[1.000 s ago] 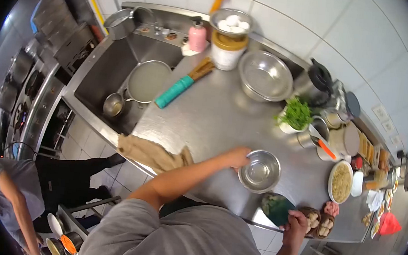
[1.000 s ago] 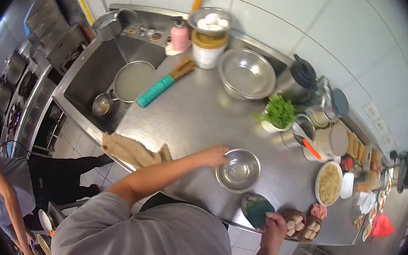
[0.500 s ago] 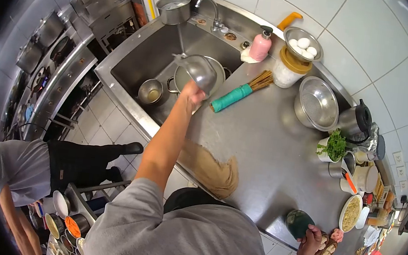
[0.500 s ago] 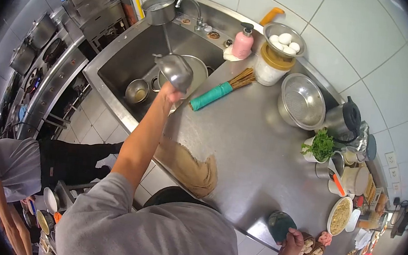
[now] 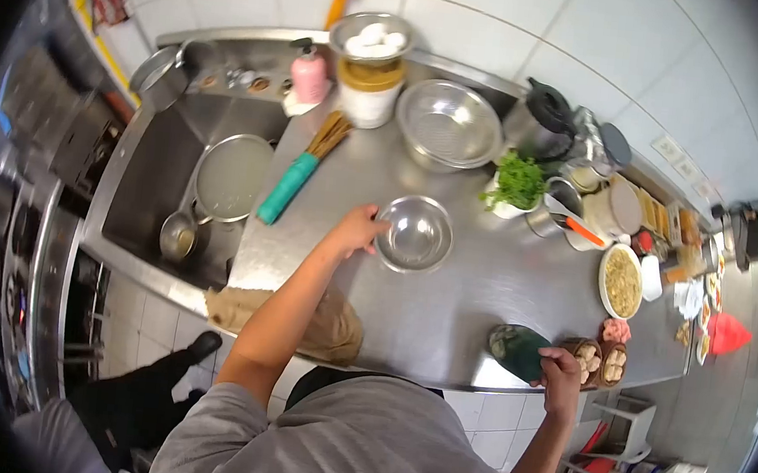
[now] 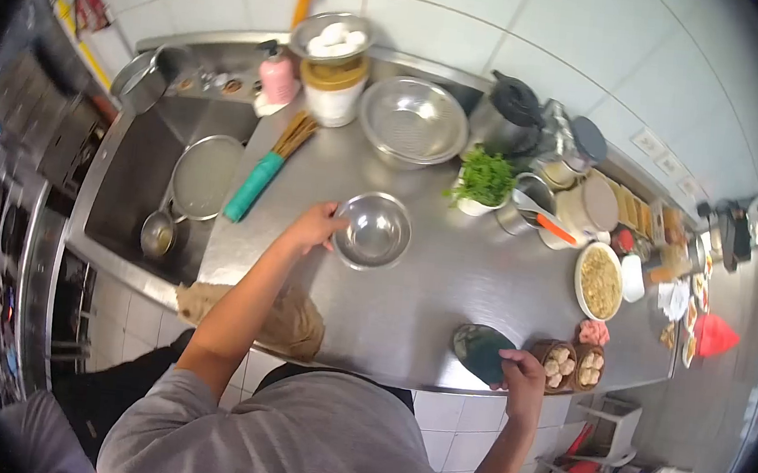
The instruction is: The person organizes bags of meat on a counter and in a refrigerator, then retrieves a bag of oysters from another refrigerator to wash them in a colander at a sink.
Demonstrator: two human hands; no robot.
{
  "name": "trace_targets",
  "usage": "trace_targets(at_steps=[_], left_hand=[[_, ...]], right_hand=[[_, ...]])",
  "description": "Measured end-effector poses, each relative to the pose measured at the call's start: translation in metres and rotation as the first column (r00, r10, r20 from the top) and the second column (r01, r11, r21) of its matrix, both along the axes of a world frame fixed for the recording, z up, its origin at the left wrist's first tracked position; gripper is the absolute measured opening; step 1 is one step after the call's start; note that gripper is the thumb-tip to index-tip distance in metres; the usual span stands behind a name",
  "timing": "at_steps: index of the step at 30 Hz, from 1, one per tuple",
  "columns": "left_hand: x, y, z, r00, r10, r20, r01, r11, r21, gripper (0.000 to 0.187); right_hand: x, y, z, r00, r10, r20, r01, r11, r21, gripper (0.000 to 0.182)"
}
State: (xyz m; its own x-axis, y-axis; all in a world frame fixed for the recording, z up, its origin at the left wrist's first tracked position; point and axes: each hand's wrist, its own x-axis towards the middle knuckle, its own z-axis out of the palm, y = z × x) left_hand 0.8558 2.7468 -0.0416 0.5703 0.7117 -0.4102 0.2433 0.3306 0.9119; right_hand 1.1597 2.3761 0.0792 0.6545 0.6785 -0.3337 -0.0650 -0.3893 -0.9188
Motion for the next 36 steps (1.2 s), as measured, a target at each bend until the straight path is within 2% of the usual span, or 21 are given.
trace_targets(at_steps=[1,2,4,6,8,10,11,13,14,15,17,21,23,25,26,27,29,32,36], left_hand=[[0.014,0.000,0.007,0.995,-0.060,-0.078,0.063,0.997,0.044,0.055],[0.025,0.004,0.017,0.994,-0.078,-0.079,0.083,0.995,0.056,0.055],[0.043,0.016,0.038,0.993,0.103,-0.053,-0.100,0.994,0.048,0.074],[0.065,0.055,0.056,0.904,0.426,0.034,-0.422,0.877,0.228,0.080],[0.085,0.097,0.072,0.828,0.560,-0.025,-0.468,0.716,0.518,0.085],[0.105,0.122,0.085,0.771,0.594,-0.230,-0.352,0.697,0.625,0.071],[0.108,0.143,0.078,0.774,0.592,-0.224,-0.350,0.694,0.629,0.071],[0.107,0.184,0.051,0.726,0.553,-0.409,0.001,0.593,0.805,0.051],[0.107,0.183,0.067,0.751,0.526,-0.400,-0.066,0.662,0.747,0.037],[0.107,0.180,0.081,0.749,0.527,-0.402,-0.060,0.658,0.750,0.037],[0.099,0.183,0.097,0.684,0.499,-0.532,0.042,0.700,0.712,0.033],[0.076,0.179,0.112,0.612,0.613,-0.499,0.107,0.561,0.821,0.037],[0.063,0.176,0.122,0.622,0.606,-0.495,0.121,0.550,0.826,0.035],[0.048,0.173,0.130,0.760,0.546,-0.352,-0.121,0.652,0.749,0.032],[0.043,0.173,0.134,0.812,0.515,-0.273,-0.297,0.768,0.567,0.028],[0.039,0.169,0.135,0.808,0.521,-0.276,-0.301,0.767,0.567,0.028],[0.038,0.153,0.146,0.841,0.526,-0.124,-0.420,0.781,0.462,0.029],[0.033,0.146,0.150,0.848,0.521,-0.100,-0.454,0.809,0.374,0.032],[0.028,0.156,0.119,0.852,0.518,-0.078,-0.473,0.825,0.311,0.034]], right_hand=[[0.003,0.001,-0.001,1.000,0.017,-0.018,-0.017,1.000,0.006,0.014],[0.005,0.001,-0.001,1.000,0.019,-0.013,-0.019,1.000,0.017,0.014],[0.009,-0.001,-0.002,0.999,0.021,-0.035,-0.020,1.000,0.023,0.014],[0.015,-0.005,-0.005,0.995,0.061,-0.077,-0.060,0.998,0.018,0.013],[0.015,-0.006,-0.002,0.993,0.076,-0.085,-0.075,0.997,0.012,0.012],[0.021,-0.008,-0.002,0.989,0.118,-0.094,-0.117,0.993,0.014,0.011],[0.025,-0.009,0.000,0.989,0.114,-0.091,-0.112,0.993,0.022,0.011],[0.029,-0.012,0.003,0.985,0.142,-0.099,-0.144,0.990,-0.010,0.011],[0.032,-0.014,0.001,0.984,0.144,-0.108,-0.145,0.989,-0.004,0.011],[0.037,-0.016,-0.001,0.983,0.143,-0.114,-0.143,0.990,0.001,0.011],[0.046,-0.019,-0.005,0.981,0.140,-0.132,-0.139,0.990,0.018,0.011],[0.064,-0.020,-0.008,0.970,0.184,-0.160,-0.175,0.982,0.067,0.010],[0.070,-0.016,-0.010,0.969,0.201,-0.143,-0.194,0.979,0.061,0.010],[0.075,-0.014,-0.012,0.963,0.230,-0.144,-0.224,0.973,0.053,0.010],[0.077,-0.012,-0.011,0.954,0.254,-0.156,-0.249,0.967,0.055,0.010],[0.077,-0.010,-0.009,0.946,0.278,-0.167,-0.272,0.961,0.056,0.010],[0.076,-0.004,-0.005,0.944,0.296,-0.143,-0.293,0.955,0.043,0.010],[0.075,-0.001,-0.002,0.926,0.352,-0.135,-0.350,0.936,0.041,0.011],[0.070,0.003,0.007,0.894,0.425,-0.141,-0.426,0.904,0.021,0.012]])
